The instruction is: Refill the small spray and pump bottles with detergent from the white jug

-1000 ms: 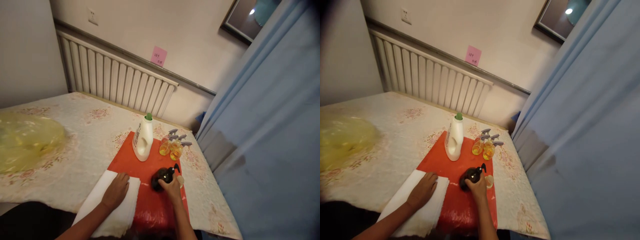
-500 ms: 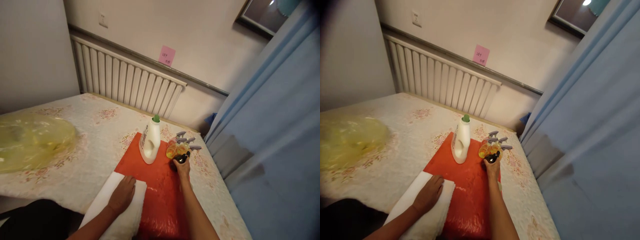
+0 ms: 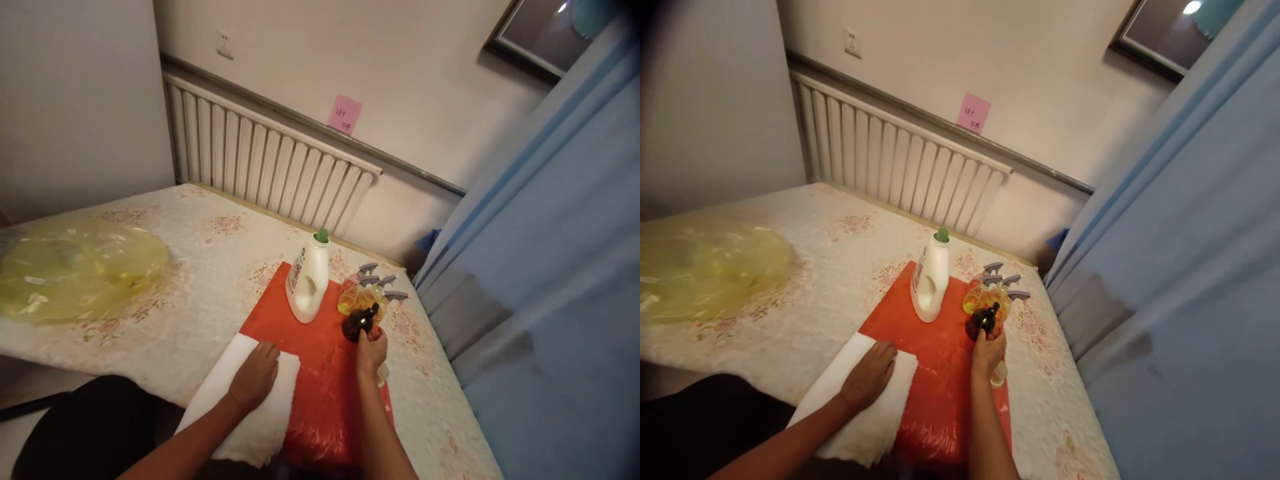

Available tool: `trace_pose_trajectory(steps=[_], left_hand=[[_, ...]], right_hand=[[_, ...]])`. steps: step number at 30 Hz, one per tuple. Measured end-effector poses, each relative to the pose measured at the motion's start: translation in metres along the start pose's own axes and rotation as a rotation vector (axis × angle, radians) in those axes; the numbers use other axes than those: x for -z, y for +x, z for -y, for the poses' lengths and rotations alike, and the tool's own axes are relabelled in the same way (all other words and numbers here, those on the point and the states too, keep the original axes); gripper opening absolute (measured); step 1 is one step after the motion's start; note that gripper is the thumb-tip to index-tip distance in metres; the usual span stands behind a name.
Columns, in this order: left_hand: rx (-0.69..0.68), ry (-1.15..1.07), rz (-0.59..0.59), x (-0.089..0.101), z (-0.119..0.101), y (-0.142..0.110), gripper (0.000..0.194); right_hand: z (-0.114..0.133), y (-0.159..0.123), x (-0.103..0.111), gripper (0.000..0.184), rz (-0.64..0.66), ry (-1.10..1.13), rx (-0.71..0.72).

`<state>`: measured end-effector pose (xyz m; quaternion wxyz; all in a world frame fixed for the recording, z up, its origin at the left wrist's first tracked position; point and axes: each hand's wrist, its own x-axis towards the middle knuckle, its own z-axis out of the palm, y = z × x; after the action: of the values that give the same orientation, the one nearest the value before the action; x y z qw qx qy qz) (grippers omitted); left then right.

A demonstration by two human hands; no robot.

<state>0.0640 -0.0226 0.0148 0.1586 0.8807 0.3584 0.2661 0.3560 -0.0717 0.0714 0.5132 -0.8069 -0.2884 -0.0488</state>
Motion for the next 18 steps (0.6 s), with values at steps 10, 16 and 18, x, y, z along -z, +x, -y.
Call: trace_pose_trajectory(steps=[10,16,18], left_hand=[[-0.010,0.005,-0.013,-0.004,0.003,-0.002,0.019],[-0.004,-0.027,-0.025,-0.006,0.004,-0.003,0.019],[0.001,-0.015,-0.025,-0.006,0.003,-0.003,0.019]], right_hand=[[0.068,0.001,-0.053,0.041,0.280,0.213,0.020],[0.100,0.003,-0.090,0.028,0.439,0.231,0.030],[0.106,0.001,-0.100,0.028,0.478,0.244,0.021]])
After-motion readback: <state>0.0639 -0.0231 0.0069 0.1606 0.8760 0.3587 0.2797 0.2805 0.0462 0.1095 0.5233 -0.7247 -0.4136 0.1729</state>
